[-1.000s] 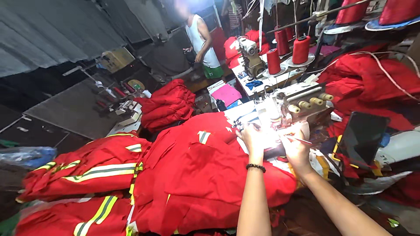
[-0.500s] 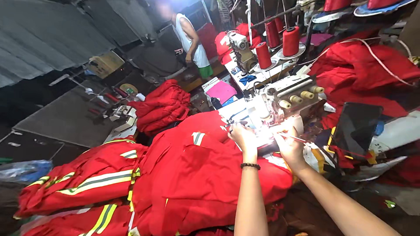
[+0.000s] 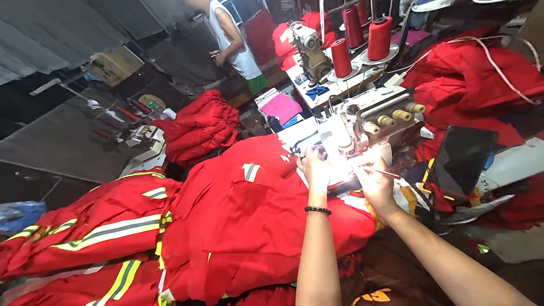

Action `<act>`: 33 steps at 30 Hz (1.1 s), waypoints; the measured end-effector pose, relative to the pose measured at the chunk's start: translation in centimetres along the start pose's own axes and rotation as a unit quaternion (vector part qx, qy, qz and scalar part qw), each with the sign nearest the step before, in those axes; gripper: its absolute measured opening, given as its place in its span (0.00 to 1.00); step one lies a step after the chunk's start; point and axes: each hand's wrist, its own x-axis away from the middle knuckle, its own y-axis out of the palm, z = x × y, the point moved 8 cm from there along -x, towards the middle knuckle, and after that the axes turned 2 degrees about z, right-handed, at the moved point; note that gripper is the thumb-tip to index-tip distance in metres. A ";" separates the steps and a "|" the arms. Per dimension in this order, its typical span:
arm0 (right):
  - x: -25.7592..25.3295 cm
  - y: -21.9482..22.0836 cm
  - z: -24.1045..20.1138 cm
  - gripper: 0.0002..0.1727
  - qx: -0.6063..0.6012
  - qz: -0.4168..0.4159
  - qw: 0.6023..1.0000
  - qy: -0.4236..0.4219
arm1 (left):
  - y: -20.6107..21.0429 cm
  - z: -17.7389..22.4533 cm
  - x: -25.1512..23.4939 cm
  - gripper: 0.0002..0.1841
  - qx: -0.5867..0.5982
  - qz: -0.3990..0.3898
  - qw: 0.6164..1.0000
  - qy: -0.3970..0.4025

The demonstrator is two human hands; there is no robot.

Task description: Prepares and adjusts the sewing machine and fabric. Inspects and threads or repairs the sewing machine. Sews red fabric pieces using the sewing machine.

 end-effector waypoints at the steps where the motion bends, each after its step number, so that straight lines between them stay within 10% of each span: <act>1: 0.1 -0.1 0.1 0.10 0.007 0.004 1.000 -0.003 | 0.2 0.1 0.0 0.20 -0.019 -0.006 1.000 0.012; 13: 0.5 -0.3 0.3 0.13 0.011 0.006 1.000 0.014 | -1.4 -0.8 1.9 0.14 0.123 0.085 0.988 0.031; 22: 0.7 -0.5 0.4 0.18 -0.032 -0.005 0.999 0.002 | -0.6 0.5 2.3 0.14 0.081 -0.017 0.988 0.134; 33: 0.5 -0.5 0.6 0.19 -0.060 0.001 0.998 -0.023 | -1.5 1.7 3.0 0.13 0.110 -0.084 0.990 0.037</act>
